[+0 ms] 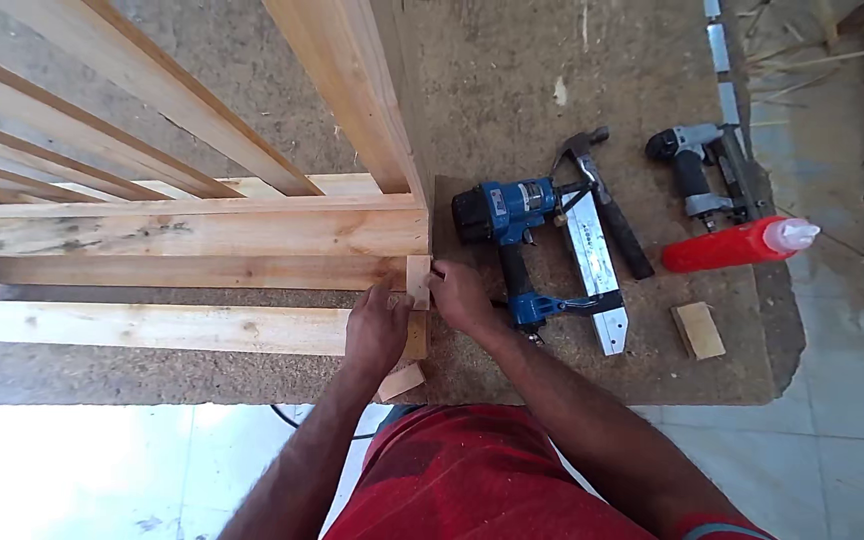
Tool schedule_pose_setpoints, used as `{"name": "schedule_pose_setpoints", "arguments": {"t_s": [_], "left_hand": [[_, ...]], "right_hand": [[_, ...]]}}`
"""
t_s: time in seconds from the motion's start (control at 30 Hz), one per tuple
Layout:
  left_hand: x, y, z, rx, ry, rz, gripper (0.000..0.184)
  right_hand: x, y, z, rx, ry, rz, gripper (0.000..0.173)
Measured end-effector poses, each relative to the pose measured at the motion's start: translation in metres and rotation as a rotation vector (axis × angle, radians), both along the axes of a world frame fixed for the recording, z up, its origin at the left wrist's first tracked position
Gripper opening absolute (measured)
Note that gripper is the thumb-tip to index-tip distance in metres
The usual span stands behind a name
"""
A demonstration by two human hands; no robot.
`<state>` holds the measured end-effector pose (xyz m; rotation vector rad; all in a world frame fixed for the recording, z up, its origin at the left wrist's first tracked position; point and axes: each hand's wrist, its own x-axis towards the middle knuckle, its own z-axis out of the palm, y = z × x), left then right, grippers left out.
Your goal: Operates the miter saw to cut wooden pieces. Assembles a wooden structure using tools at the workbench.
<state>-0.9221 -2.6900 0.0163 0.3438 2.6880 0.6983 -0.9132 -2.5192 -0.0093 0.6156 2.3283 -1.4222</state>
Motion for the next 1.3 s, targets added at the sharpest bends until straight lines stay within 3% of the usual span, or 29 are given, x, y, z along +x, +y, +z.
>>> {"name": "schedule_pose_setpoints", "arguments": {"t_s": [0.1,0.23,0.5,0.67,0.8,0.93,1.03,1.13,1.2,1.3], "left_hand": [[-0.019,0.015,-0.011,-0.062,-0.115,-0.009,0.058],[-0.019,0.022,-0.015,-0.126,-0.123,-0.031,0.050],[-0.023,0.025,-0.014,-0.091,-0.121,0.020,0.040],[-0.017,0.034,-0.008,-0.152,-0.107,0.025,0.034],[-0.015,0.048,-0.001,-0.245,-0.116,0.054,0.041],[-0.021,0.064,0.013,-0.381,-0.163,0.044,0.065],[-0.021,0.072,0.007,-0.487,-0.166,0.026,0.067],[-0.023,0.078,0.001,-0.576,-0.148,0.050,0.061],[-0.024,0.082,-0.001,-0.618,-0.157,0.056,0.060],[-0.025,0.083,-0.001,-0.572,-0.201,0.080,0.060]], "right_hand": [[0.002,-0.004,0.000,0.009,-0.011,-0.079,0.031],[0.004,-0.005,0.006,0.020,-0.042,-0.111,0.030],[-0.004,-0.002,0.010,0.017,-0.131,-0.072,0.032],[0.007,0.007,0.003,-0.036,-0.036,0.016,0.033],[0.021,0.007,0.000,-0.056,0.003,0.082,0.035],[0.035,0.028,0.011,-0.151,0.026,-0.049,0.039],[0.052,0.063,0.019,-0.046,0.142,-0.169,0.035],[0.069,0.100,0.015,0.219,0.256,-0.208,0.034],[0.075,0.130,0.010,0.388,0.188,-0.239,0.037],[0.070,0.158,0.000,0.443,0.058,-0.328,0.050]]}}
